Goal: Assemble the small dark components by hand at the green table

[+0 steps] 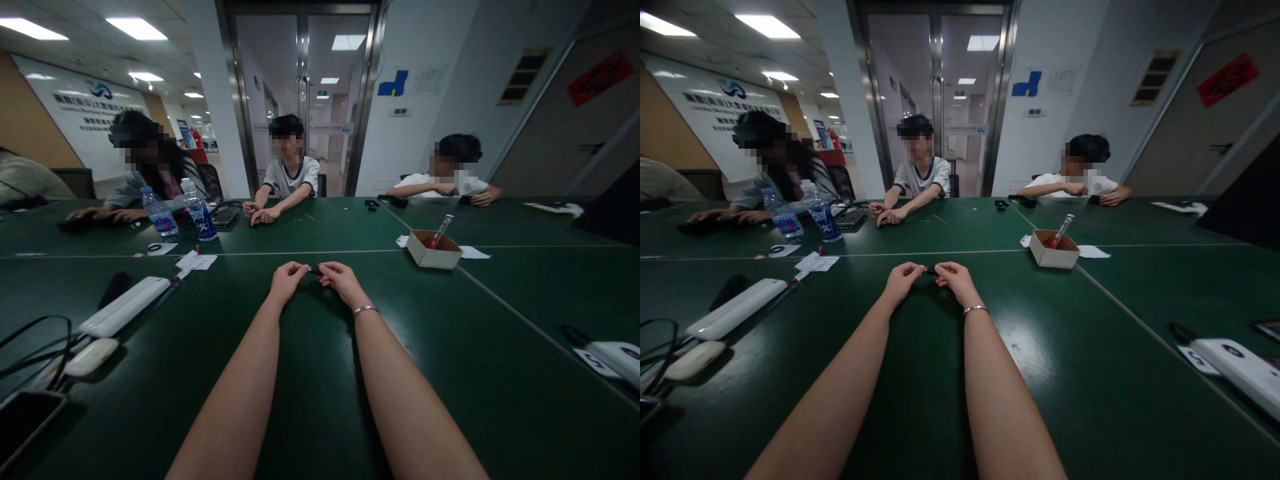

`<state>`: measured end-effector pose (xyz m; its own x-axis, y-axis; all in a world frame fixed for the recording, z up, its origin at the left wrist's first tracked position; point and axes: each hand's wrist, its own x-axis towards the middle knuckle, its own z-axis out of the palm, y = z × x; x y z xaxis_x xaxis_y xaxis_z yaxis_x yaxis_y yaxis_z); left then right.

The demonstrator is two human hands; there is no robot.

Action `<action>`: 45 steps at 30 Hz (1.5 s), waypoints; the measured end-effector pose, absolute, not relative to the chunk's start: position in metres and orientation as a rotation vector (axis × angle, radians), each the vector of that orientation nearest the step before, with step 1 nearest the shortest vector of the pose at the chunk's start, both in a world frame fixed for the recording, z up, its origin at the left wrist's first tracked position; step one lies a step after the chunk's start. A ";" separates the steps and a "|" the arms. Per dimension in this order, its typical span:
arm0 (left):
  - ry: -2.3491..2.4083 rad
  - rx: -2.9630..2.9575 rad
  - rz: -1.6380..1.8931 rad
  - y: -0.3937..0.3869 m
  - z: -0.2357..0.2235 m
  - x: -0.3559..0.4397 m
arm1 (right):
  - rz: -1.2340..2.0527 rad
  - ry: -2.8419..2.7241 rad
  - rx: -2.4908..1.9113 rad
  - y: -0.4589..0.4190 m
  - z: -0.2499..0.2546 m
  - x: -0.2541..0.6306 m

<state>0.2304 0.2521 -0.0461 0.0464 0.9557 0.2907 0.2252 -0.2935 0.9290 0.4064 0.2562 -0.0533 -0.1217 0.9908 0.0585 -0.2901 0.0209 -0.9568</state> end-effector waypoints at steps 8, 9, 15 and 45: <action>1.368 1.620 1.277 0.256 -0.053 0.227 | 1.353 -1.229 -0.843 0.255 -0.052 0.406; 1.369 1.614 1.282 0.257 -0.054 0.227 | 1.349 -1.240 -0.838 0.255 -0.052 0.406; 1.410 1.587 1.287 0.252 -0.050 0.228 | 1.355 -1.304 -0.842 0.254 -0.050 0.405; 1.608 2.076 0.904 0.217 -0.010 0.233 | 1.455 -1.385 -0.961 0.231 -0.043 0.404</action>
<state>0.2327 0.2174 -0.0098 0.1462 0.9533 0.2641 0.7213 -0.2855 0.6311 0.4044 0.2310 -0.0428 -0.3104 0.9498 0.0387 -0.0857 0.0126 -0.9962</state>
